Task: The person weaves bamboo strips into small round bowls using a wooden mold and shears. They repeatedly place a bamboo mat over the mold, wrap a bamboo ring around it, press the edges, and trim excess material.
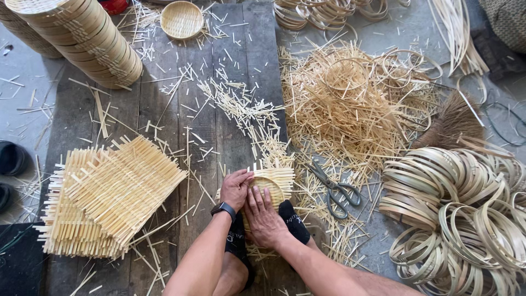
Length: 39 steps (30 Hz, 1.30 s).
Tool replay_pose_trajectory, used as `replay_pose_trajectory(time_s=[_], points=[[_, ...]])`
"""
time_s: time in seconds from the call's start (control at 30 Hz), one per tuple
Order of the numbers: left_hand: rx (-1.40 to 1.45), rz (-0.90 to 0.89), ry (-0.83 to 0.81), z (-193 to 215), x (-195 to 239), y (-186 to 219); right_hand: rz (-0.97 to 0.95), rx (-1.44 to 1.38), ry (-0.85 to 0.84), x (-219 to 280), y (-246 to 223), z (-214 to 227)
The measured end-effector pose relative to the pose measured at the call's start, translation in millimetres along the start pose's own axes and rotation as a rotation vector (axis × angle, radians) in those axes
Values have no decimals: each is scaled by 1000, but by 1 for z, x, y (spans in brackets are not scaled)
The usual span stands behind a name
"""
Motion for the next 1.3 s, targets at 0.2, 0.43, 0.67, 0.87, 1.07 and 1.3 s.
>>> replay_pose_trajectory(time_s=[0.2, 0.43, 0.67, 0.87, 1.07, 1.3], points=[[-3, 59, -47, 0, -5, 2, 41, 197, 145, -2, -4, -9], [129, 136, -112, 4, -8, 6, -21, -93, 4, -1, 4, -10], [50, 201, -101, 5, -5, 9, 1, -84, 29, 0, 2, -9], [225, 128, -50, -4, -5, -5, -124, 100, 77, 6, -2, -29], [286, 209, -69, -11, -2, -15, -101, 169, 232, 3, -13, -13], [145, -10, -82, 1, -10, -7, -68, -495, -8, -19, 46, 22]])
Point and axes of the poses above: each hand's wrist, its own x-axis away from the middle knuckle, its own z-axis out of the back of the hand, y = z × x, the point moved 7 cm from there along -x, towards the middle knuckle, and after that the axes turned 15 degrees about -z, right-handed, at the moved point
